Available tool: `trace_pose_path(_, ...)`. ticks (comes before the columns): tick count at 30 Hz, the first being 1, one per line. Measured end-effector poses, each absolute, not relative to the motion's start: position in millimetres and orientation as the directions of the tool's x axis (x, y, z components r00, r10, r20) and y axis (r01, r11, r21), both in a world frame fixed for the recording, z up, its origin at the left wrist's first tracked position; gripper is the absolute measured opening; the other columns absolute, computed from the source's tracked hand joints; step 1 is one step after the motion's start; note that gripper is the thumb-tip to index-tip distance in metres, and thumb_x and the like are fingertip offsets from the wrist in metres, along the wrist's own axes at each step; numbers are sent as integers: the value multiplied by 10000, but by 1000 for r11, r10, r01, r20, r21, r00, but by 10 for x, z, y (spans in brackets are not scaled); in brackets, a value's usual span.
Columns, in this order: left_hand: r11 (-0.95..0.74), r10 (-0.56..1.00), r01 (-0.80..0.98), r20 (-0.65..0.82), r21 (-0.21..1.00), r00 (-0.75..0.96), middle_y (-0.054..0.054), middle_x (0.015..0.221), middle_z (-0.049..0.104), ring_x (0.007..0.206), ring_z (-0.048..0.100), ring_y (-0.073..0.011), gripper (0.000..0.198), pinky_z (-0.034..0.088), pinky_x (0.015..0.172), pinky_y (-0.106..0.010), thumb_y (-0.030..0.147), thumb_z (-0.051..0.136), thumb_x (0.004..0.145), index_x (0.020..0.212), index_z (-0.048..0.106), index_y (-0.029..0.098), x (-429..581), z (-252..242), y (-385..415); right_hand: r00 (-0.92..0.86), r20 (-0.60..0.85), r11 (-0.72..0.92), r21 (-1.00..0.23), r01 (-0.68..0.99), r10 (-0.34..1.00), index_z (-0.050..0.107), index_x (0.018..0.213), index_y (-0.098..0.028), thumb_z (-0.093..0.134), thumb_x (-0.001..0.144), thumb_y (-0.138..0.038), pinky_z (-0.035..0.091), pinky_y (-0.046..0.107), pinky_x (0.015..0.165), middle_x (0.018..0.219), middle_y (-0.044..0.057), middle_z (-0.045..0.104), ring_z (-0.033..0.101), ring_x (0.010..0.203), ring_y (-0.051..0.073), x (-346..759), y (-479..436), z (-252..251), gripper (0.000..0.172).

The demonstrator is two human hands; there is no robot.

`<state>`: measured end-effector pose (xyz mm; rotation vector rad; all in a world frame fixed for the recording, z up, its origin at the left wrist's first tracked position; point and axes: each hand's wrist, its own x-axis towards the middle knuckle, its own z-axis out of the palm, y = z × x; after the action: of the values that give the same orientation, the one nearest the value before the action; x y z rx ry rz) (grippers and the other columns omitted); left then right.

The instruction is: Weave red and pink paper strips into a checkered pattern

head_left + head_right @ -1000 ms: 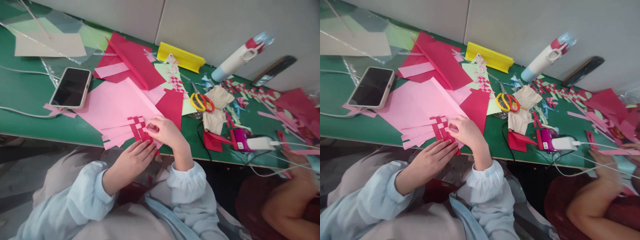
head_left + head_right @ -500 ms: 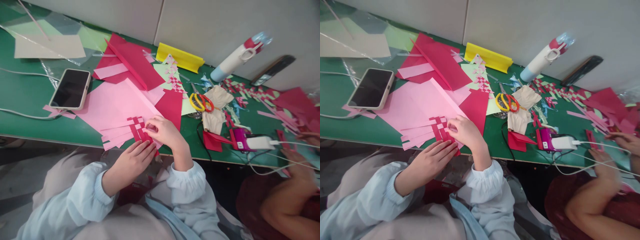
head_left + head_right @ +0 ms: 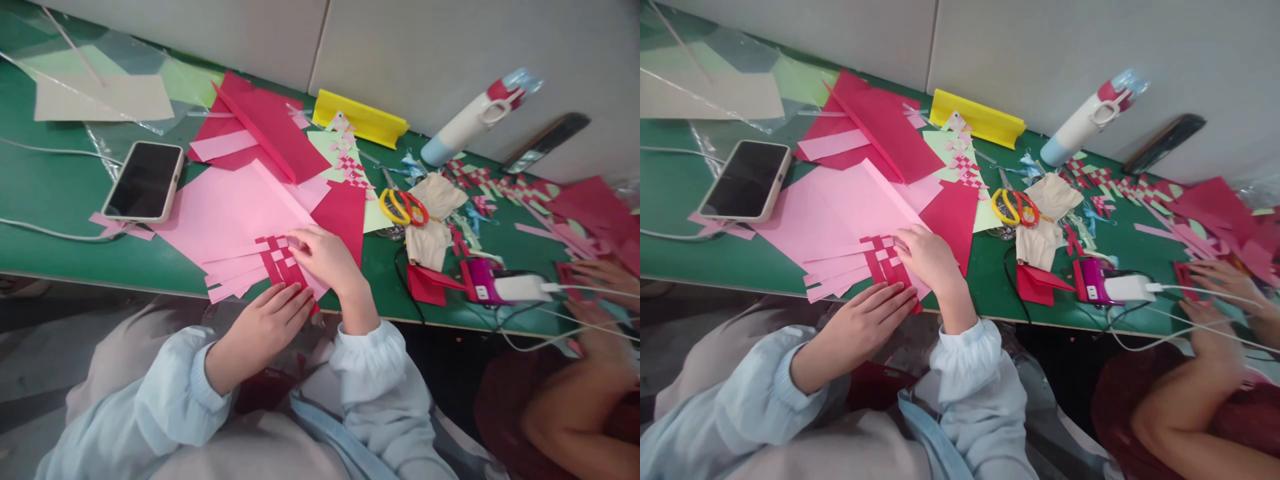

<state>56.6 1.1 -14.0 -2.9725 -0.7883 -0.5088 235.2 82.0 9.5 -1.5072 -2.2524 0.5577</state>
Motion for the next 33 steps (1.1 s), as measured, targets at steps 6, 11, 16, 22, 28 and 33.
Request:
trace_pose_path(6, -871, 478, 486, 340, 67, 810, -79, 1353, 619, 1243, 567, -253, 371, 466, 1048, -411, 164, 453, 959, 1303, 570, 92, 577, -140, 13, -380, 80, 377, -424, 824, 921, 643, 1227, -233, 482, 963, -214, 484, 286, 833, 1180, 63, 674, 649, 998, 178, 2298, 867, 112, 310)
trace_pose_path(11, -870, 481, 488, 346, 74, 806, -76, 1350, 622, 1242, 567, -249, 369, 456, 1056, -405, 159, 435, 961, 1296, 574, 93, 576, -142, 19, -384, 64, 380, -360, 852, 921, 652, 1211, -238, 457, 982, -231, 468, 279, 797, 1148, 65, 682, 651, 989, 180, 2275, 896, 107, 301)
trace_pose_path(16, -871, 482, 484, 329, 81, 812, -95, 1366, 607, 1256, 556, -252, 381, 448, 1063, -418, 149, 450, 952, 1312, 556, 87, 571, -141, 4, -390, 81, 392, -353, 849, 917, 656, 1202, -239, 453, 983, -228, 455, 273, 752, 1134, 61, 685, 652, 976, 179, 2267, 906, 86, 298)
trace_pose_path(22, -865, 496, 483, 380, 137, 781, -80, 1288, 663, 1201, 594, -238, 351, 477, 1043, -409, 166, 464, 952, 1279, 579, 112, 551, -84, 24, -365, 80, 366, -391, 844, 927, 671, 1175, -239, 464, 981, -242, 457, 278, 752, 1112, 63, 687, 650, 961, 181, 2266, 908, 84, 284)
trace_pose_path(28, -694, 707, 662, 438, 282, 555, -92, 1067, 724, 1003, 646, -243, 274, 544, 909, -424, 214, 533, 922, 1169, 627, 145, 315, 136, 236, -393, 58, 371, -483, 793, 918, 677, 1141, -221, 501, 970, -276, 468, 285, 836, 1121, 65, 682, 639, 1017, 182, 2299, 878, 126, 252)
trace_pose_path(33, -611, 787, 701, 377, 368, 487, -98, 1059, 712, 1006, 638, -249, 331, 547, 886, -425, 118, 440, 885, 1160, 622, 137, 96, 225, 448, -369, 59, 347, -506, 790, 927, 647, 1149, -191, 545, 944, -271, 471, 291, 797, 1126, 71, 675, 638, 957, 178, 2319, 743, 237, 243)
